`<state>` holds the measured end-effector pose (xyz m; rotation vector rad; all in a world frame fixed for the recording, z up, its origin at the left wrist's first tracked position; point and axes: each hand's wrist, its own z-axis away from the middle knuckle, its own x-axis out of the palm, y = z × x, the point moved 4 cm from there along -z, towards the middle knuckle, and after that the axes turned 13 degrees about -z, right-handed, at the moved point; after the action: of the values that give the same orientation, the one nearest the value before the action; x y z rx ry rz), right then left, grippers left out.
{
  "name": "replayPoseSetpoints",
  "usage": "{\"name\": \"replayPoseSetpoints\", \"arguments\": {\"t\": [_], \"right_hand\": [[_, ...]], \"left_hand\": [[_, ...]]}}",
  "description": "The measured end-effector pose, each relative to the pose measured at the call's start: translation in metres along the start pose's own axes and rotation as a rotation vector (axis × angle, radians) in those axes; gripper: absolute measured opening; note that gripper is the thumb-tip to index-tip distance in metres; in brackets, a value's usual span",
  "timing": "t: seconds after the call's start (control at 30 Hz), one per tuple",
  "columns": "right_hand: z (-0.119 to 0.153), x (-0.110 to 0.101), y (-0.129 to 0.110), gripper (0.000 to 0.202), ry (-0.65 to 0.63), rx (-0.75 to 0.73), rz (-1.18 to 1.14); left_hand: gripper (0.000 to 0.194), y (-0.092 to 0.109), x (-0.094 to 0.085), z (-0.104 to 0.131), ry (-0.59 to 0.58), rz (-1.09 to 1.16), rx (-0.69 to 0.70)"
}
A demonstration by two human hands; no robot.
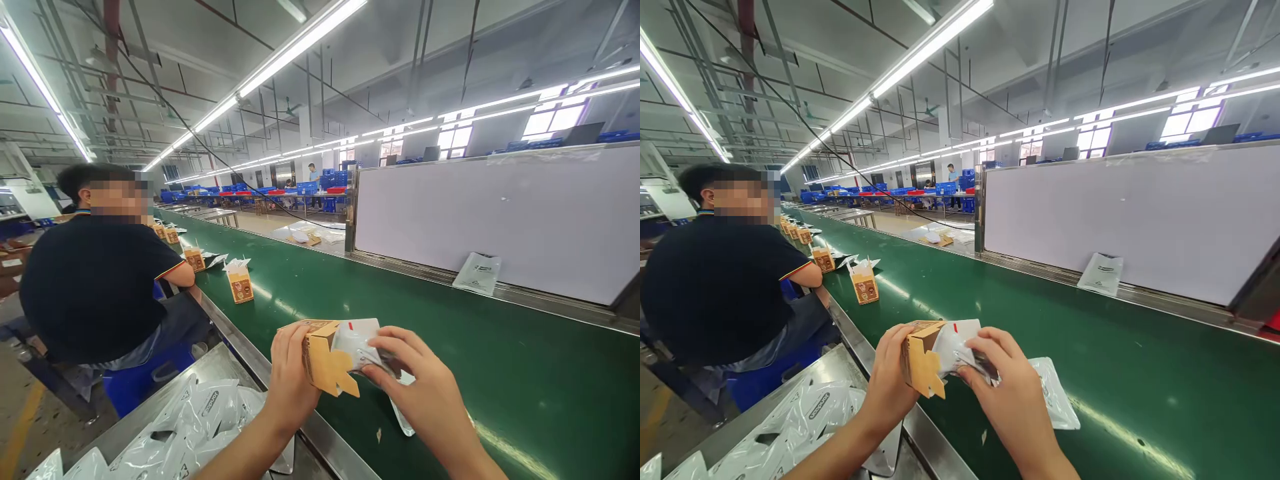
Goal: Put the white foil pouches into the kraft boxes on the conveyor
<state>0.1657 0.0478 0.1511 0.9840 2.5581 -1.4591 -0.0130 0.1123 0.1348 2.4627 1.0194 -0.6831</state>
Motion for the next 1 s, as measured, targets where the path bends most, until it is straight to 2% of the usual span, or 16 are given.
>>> {"name": "replayPoseSetpoints", "arguments": {"t": [0.07, 0.13, 0.2, 0.33, 0.37, 0.43, 0.47, 0.53, 0.6, 0.67, 0.73, 0.8, 0.9, 1.0], "right_hand": [[0.007, 0.008, -0.009, 0.016, 0.005, -0.216, 0.095], [0.012, 0.018, -0.018, 0.023, -0.088, -0.33, 0.109], [0.014, 0.023, -0.023, 0.027, -0.261, -0.264, 0.001], [0.019, 0.011, -0.03, 0.024, -0.611, 0.078, -0.267], [0.022, 0.006, -0.032, 0.021, -0.673, 0.113, -0.288], [0.03, -0.002, -0.035, 0.029, -0.725, 0.127, -0.269], [0.033, -0.006, -0.035, 0.028, -0.7, 0.121, -0.23], [0.039, -0.016, -0.033, 0.011, -0.562, 0.079, -0.118], [0.044, -0.036, -0.03, 0.018, -0.364, -0.023, 0.02], [0.049, -0.069, -0.027, 0.021, -0.172, -0.139, 0.193], [0.057, -0.111, -0.019, 0.019, -0.005, -0.183, 0.382], [0.066, -0.155, -0.002, 0.022, 0.143, -0.133, 0.537], [0.088, -0.213, 0.038, 0.037, 0.314, 0.053, 0.654], [0.115, -0.253, 0.081, 0.04, 0.298, 0.216, 0.692]], "left_hand": [[0.055, 0.013, 0.004, 0.002, 0.002, 0.005, 0.052], [0.055, 0.025, 0.008, 0.004, -0.001, 0.031, 0.083], [0.054, 0.033, 0.011, 0.007, -0.009, 0.054, 0.073], [0.054, 0.038, 0.017, 0.012, -0.073, 0.065, 0.008], [0.056, 0.039, 0.018, 0.014, -0.089, 0.064, 0.007], [0.059, 0.043, 0.019, 0.019, -0.11, 0.062, 0.017], [0.061, 0.047, 0.019, 0.021, -0.124, 0.072, 0.024], [0.069, 0.055, 0.018, 0.025, -0.187, 0.132, 0.041], [0.085, 0.062, 0.014, 0.028, -0.279, 0.211, 0.083], [0.096, 0.064, 0.008, 0.03, -0.36, 0.247, 0.128], [0.089, 0.058, 0.002, 0.03, -0.418, 0.247, 0.132], [0.072, 0.043, -0.001, 0.03, -0.479, 0.241, 0.063], [0.056, 0.012, 0.001, 0.028, -0.564, 0.234, -0.126], [0.056, -0.019, 0.001, 0.023, -0.61, 0.244, -0.325]]}}
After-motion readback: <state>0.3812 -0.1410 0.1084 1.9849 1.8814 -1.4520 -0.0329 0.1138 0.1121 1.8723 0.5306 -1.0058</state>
